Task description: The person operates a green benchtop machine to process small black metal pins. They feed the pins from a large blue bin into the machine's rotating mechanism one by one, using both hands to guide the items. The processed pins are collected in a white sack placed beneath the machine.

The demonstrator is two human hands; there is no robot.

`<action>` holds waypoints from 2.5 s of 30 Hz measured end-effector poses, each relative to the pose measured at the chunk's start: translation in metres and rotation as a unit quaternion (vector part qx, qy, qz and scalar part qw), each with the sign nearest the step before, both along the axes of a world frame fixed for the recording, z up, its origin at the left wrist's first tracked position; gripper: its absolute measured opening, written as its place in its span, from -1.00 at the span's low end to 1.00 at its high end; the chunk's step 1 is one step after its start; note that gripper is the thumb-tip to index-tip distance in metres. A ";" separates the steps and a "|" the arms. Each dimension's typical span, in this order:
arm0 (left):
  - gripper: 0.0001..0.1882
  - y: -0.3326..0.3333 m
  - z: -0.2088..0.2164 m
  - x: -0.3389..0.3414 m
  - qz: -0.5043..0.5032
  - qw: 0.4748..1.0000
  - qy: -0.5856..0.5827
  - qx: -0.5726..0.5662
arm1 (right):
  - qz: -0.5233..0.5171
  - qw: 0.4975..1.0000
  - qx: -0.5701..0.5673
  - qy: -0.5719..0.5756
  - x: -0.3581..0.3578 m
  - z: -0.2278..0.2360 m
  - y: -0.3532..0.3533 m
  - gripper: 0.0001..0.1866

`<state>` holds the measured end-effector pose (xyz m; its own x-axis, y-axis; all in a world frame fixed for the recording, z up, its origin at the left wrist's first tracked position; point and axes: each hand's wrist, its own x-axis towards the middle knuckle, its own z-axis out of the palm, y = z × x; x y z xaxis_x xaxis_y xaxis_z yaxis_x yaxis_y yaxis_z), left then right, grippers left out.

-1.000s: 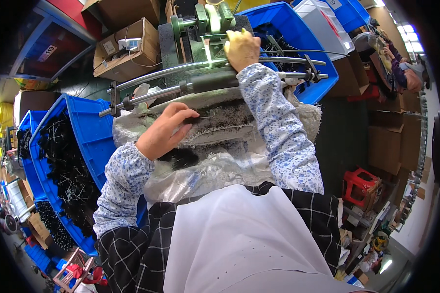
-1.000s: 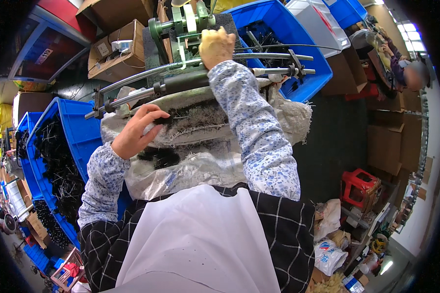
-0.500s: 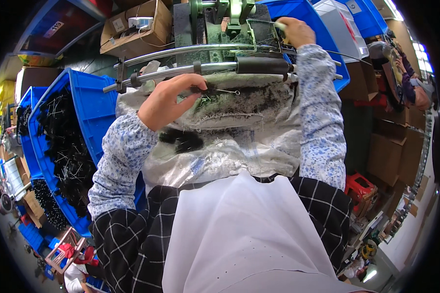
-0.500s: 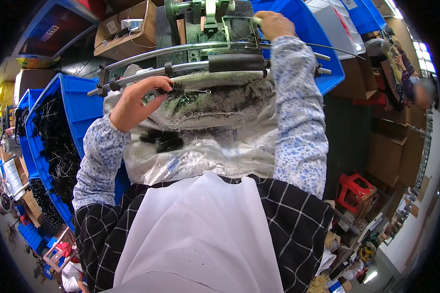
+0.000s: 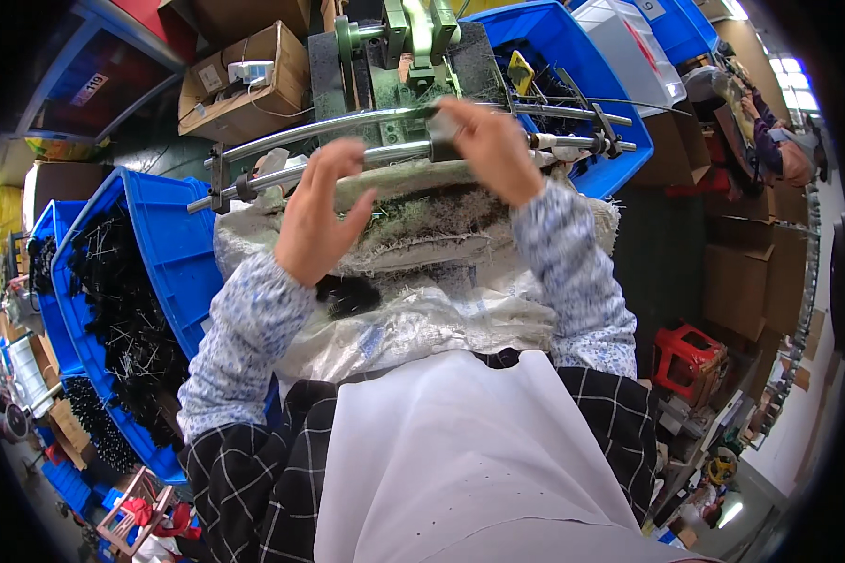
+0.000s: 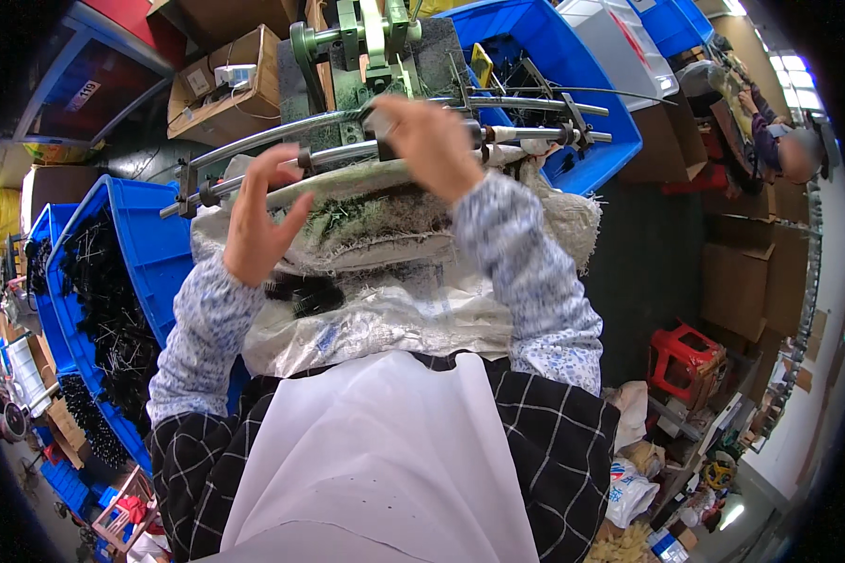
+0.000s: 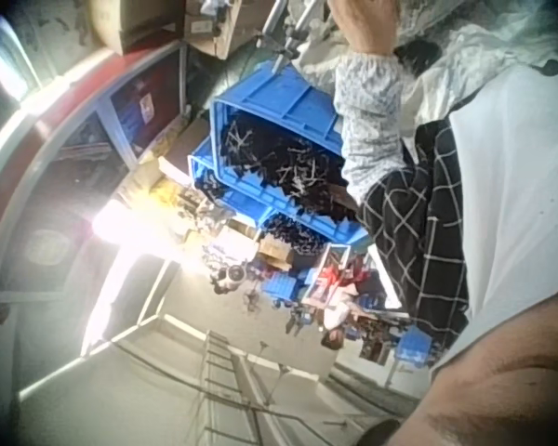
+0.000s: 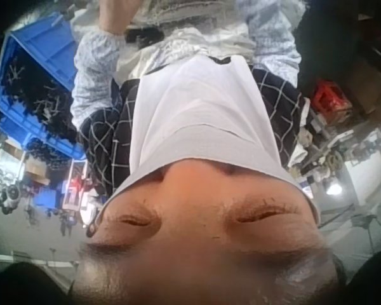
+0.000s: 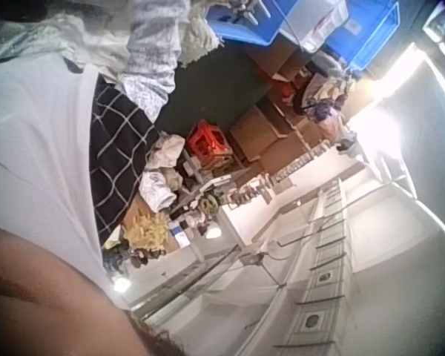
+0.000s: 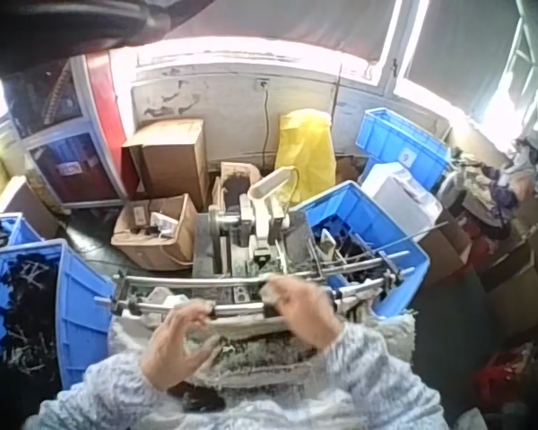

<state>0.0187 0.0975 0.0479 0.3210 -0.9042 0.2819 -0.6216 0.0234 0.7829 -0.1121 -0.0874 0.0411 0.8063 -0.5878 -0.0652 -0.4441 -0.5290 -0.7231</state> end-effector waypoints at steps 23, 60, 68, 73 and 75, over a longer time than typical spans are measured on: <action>-0.45 0.071 -0.070 -0.031 -0.305 0.764 -0.171 0.542 | -0.045 0.916 -0.397 0.017 0.037 -0.079 -0.110 -0.79; -0.66 0.018 0.006 -0.013 -0.229 0.930 0.197 0.209 | -0.081 0.942 -0.267 0.188 0.011 -0.047 -0.146 -0.75; -0.67 -0.003 -0.006 -0.022 -0.177 0.972 0.117 0.098 | -0.220 0.795 -0.555 0.109 -0.032 -0.006 -0.113 -0.80; -0.67 -0.012 -0.002 -0.027 -0.219 0.962 0.119 0.112 | -0.170 0.799 -0.535 0.216 -0.041 -0.008 -0.066 -0.87; -0.68 -0.010 -0.003 -0.027 -0.221 0.960 0.115 0.129 | -0.143 0.813 -0.534 0.182 -0.038 -0.003 -0.053 -0.89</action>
